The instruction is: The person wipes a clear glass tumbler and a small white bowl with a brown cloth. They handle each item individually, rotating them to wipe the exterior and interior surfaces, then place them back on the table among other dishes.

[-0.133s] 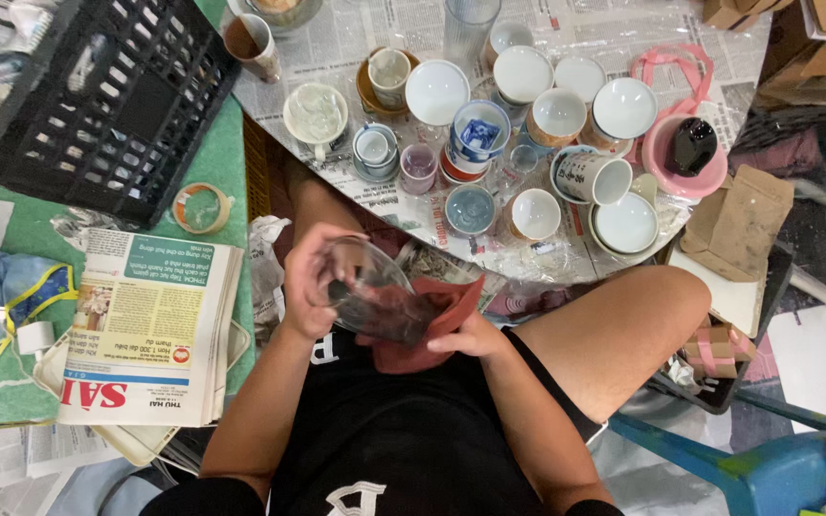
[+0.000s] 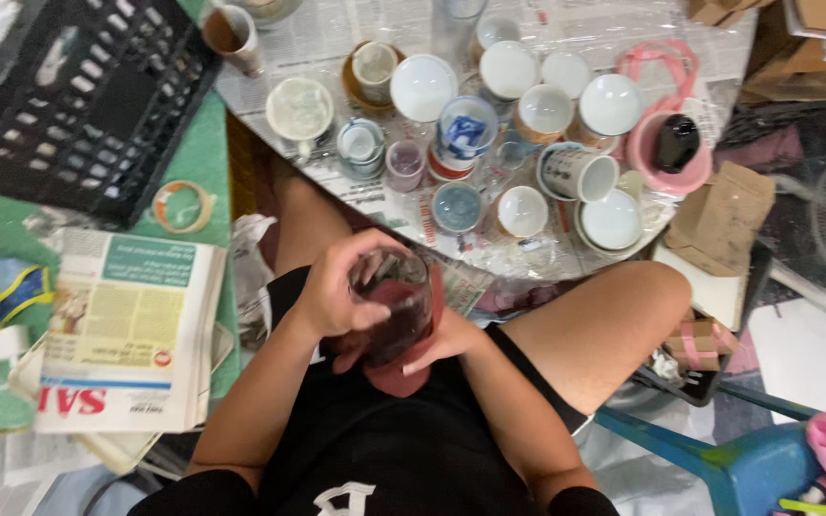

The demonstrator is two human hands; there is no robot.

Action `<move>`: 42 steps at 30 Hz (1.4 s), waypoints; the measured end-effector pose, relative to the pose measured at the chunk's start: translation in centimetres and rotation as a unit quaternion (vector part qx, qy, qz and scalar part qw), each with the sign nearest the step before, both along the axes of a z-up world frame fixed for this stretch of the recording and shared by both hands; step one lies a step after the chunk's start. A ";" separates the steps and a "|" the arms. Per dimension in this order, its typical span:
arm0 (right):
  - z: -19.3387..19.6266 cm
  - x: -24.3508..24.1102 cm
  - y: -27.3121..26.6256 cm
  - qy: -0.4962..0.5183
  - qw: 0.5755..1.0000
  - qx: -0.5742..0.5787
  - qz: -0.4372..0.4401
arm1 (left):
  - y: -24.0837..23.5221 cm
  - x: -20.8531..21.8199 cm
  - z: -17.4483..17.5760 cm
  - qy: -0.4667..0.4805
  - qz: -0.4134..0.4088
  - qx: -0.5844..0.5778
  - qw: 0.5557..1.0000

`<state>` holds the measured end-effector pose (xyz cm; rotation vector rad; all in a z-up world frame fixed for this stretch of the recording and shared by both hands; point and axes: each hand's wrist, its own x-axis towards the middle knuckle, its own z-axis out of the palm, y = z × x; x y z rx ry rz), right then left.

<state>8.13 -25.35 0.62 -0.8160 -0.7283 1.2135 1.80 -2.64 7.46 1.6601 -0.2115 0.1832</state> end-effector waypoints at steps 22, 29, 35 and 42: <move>-1.0 0.8 -2.1 -0.084 0.981 -0.034 -0.174 | -4.2 3.3 1.8 0.091 -0.152 -0.261 0.949; 0.1 0.8 -0.8 -0.165 0.957 -0.081 -0.224 | -5.0 2.8 0.4 0.055 -0.029 -0.211 0.975; -0.6 -0.3 0.4 -0.191 0.922 -0.107 -0.319 | -6.8 1.7 1.8 0.054 0.079 -0.156 0.983; -3.6 0.0 0.8 -0.141 0.890 -0.018 -0.434 | -9.1 0.1 4.1 -0.094 0.189 0.152 0.966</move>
